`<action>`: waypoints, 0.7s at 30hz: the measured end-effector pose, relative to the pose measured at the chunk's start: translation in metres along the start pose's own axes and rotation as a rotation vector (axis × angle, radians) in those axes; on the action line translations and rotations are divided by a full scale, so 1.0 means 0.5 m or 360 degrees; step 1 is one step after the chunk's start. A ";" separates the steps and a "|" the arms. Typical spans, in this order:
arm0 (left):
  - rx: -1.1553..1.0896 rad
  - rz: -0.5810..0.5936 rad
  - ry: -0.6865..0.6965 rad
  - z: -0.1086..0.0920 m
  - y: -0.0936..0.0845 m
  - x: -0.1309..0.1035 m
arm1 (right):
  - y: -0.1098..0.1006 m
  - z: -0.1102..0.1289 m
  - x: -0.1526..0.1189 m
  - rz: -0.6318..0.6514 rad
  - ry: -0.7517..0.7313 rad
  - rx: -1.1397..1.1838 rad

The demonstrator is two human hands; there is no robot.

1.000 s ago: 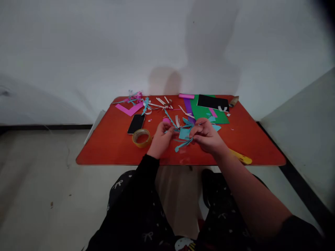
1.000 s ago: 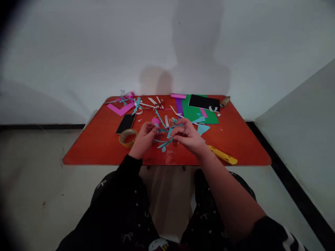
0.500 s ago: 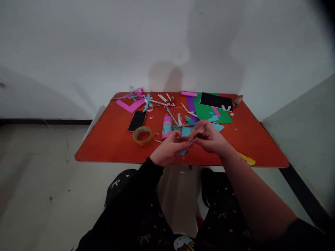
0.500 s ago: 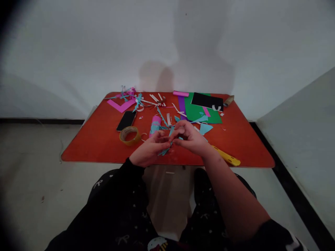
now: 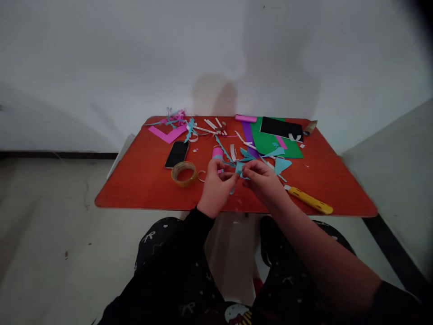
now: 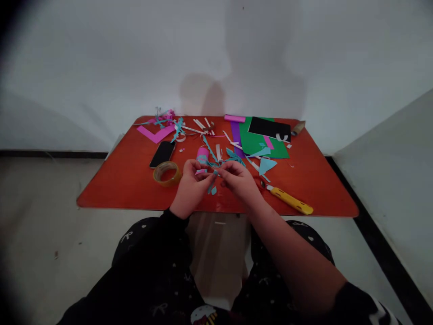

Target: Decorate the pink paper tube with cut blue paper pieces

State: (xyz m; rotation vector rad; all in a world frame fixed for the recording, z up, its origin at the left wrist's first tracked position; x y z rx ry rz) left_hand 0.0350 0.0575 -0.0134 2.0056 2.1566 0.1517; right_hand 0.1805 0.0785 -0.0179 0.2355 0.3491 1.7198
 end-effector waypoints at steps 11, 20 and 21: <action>-0.0011 -0.0043 0.0028 0.001 -0.002 0.003 | -0.010 -0.004 0.008 0.0086 -0.0093 -0.0246; -0.0001 -0.0041 0.0008 -0.009 0.000 -0.002 | 0.000 0.001 0.011 0.0061 -0.0152 -0.0360; -0.0005 -0.0043 0.0010 -0.009 0.000 -0.002 | 0.001 0.001 0.011 0.0061 -0.0155 -0.0371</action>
Point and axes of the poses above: each hand's wrist, its own x-axis towards the middle knuckle, its own y-axis out of the palm, z = x × y, the point moved 4 cm from there along x, towards the middle knuckle, and after that the axes turned 3 degrees about -y, right-handed, at the moved point
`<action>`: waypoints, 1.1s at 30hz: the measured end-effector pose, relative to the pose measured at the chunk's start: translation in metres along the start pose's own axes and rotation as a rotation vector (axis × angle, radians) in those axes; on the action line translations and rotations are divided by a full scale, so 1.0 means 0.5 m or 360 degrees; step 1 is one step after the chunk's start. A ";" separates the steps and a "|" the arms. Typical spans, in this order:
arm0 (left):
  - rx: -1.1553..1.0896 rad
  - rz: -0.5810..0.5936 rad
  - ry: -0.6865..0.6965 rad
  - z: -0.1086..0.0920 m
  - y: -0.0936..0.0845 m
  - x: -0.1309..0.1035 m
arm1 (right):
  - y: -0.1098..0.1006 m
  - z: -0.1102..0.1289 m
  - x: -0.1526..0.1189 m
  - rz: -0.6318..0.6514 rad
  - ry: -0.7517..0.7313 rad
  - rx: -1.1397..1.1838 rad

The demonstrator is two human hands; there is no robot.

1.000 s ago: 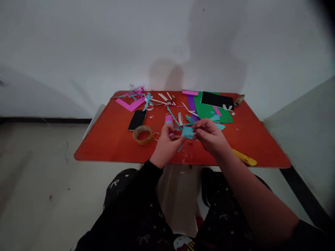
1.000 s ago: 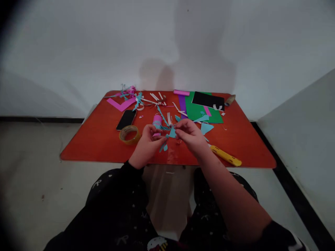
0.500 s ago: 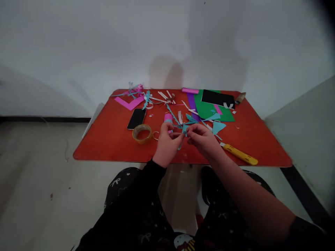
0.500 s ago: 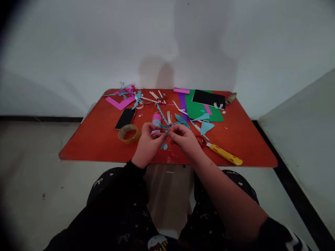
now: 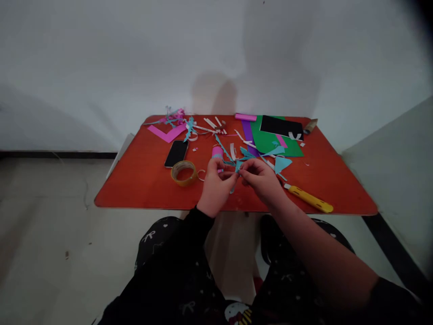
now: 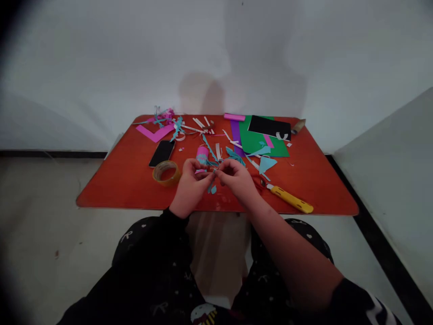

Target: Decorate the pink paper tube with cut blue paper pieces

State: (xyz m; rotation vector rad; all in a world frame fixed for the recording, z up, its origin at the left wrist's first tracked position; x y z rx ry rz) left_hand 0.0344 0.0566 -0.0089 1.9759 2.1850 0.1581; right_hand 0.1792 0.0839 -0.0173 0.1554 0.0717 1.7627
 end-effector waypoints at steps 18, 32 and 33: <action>0.0130 -0.0032 0.0157 -0.013 -0.003 -0.020 | 0.012 0.018 -0.005 0.0002 -0.0059 0.0112; 0.0163 -0.0213 0.0108 -0.016 -0.125 0.011 | 0.069 -0.075 0.091 0.0040 -0.0121 -0.1577; 0.0175 -0.0239 0.0119 -0.018 -0.132 0.013 | 0.079 -0.075 0.091 0.0044 -0.0112 -0.1686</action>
Point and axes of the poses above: each hand's wrist, its own x-axis towards the middle knuckle, its own y-axis out of the palm, z = x × y, the point moved 4 cm from there along x, towards the middle knuckle, and after that the axes turned 3 degrees about -y, right-handed, at the moved point
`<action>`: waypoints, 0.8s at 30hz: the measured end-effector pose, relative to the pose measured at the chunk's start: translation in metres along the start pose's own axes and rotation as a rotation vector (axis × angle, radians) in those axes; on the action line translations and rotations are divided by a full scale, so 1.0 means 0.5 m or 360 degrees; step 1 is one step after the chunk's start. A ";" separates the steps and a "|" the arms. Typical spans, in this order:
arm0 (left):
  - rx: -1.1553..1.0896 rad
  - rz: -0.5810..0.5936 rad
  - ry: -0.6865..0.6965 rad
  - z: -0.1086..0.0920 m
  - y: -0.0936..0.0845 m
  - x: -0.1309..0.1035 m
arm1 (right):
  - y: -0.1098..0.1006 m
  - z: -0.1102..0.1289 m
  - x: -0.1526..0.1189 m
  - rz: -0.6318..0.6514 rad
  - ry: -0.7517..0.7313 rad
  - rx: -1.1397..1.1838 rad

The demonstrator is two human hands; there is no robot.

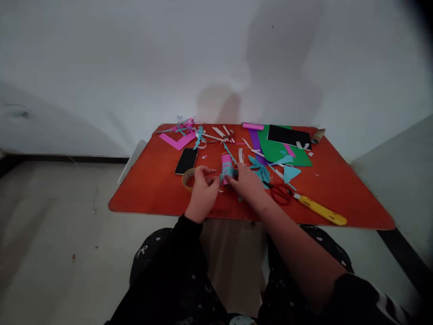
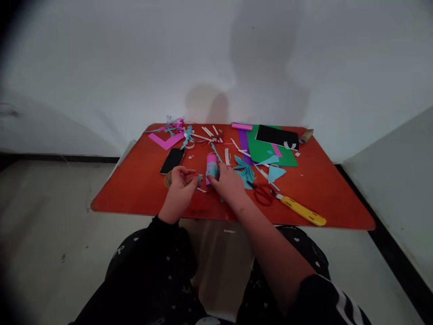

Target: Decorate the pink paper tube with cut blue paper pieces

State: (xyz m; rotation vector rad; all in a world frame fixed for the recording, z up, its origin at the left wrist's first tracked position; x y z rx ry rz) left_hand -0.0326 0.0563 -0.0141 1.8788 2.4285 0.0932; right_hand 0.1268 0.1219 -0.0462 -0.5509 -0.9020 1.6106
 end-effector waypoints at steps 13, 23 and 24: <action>-0.0210 -0.0061 -0.0092 0.005 -0.030 0.018 | -0.002 0.007 -0.012 -0.0019 -0.0093 0.0191; -0.0626 -0.0072 -0.0254 0.026 0.000 0.004 | -0.004 -0.006 -0.050 -0.0346 -0.0047 0.1406; -0.0633 -0.0089 -0.0238 0.030 0.003 0.004 | 0.002 -0.004 -0.055 -0.0333 -0.0030 0.1488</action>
Point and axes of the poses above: each hand's wrist, its own x-axis towards the middle knuckle, its own y-axis out of the palm, z = x × y, the point moved 4 cm from there along x, towards the middle knuckle, and after that the axes turned 3 degrees about -y, right-handed, at the moved point
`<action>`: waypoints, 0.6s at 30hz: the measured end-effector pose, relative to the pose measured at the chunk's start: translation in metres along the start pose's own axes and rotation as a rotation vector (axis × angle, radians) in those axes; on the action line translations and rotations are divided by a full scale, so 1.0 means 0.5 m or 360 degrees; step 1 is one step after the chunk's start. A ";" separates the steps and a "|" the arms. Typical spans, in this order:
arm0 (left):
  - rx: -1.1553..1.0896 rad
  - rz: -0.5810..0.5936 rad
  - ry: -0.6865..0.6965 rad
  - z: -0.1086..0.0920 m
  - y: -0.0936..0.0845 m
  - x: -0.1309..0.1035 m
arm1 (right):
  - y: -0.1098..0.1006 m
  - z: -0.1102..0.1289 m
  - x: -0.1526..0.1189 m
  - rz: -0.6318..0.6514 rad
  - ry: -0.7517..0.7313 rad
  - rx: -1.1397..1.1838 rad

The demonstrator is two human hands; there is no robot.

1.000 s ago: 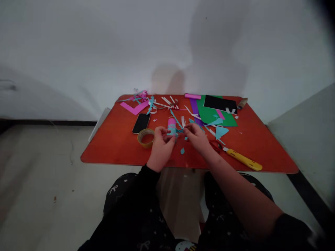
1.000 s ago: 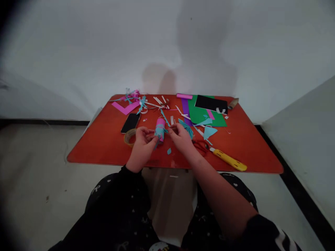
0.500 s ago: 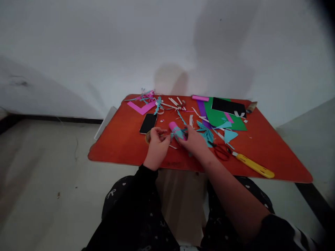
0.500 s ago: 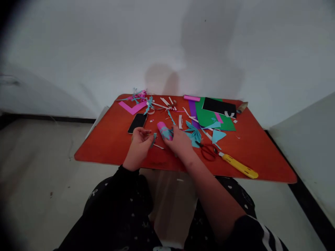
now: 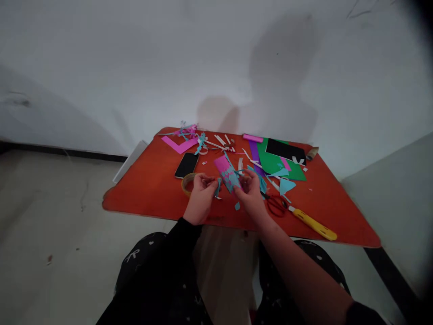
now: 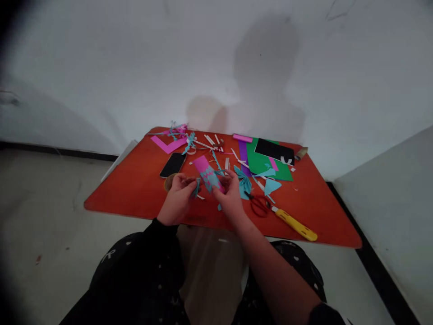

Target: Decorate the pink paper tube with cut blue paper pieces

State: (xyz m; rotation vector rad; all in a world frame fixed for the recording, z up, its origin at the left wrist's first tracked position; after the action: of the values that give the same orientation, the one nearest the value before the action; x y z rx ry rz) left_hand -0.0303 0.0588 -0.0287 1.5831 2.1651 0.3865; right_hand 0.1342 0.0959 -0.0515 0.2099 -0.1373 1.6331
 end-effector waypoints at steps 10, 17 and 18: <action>-0.0117 0.0016 -0.0103 0.009 0.020 0.004 | -0.002 0.015 -0.013 -0.0086 -0.0020 0.0076; -0.0168 0.0003 -0.0148 0.010 0.024 0.000 | -0.007 0.018 -0.015 -0.0122 -0.0001 0.0157; -0.0174 -0.0005 -0.0140 0.010 0.023 0.001 | -0.006 0.018 -0.015 -0.0115 0.0000 0.0167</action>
State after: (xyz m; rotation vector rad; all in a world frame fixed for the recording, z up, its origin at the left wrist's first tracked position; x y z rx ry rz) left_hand -0.0183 0.0628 -0.0279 1.5084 2.0449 0.4184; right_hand 0.1383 0.0871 -0.0446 0.2920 -0.0432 1.5700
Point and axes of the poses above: each hand's wrist, its own x-axis towards the middle knuckle, its own y-axis out of the palm, z = x × y, the point moved 4 cm from there along x, towards the middle knuckle, and after that the axes turned 3 degrees about -y, right-handed, at the moved point
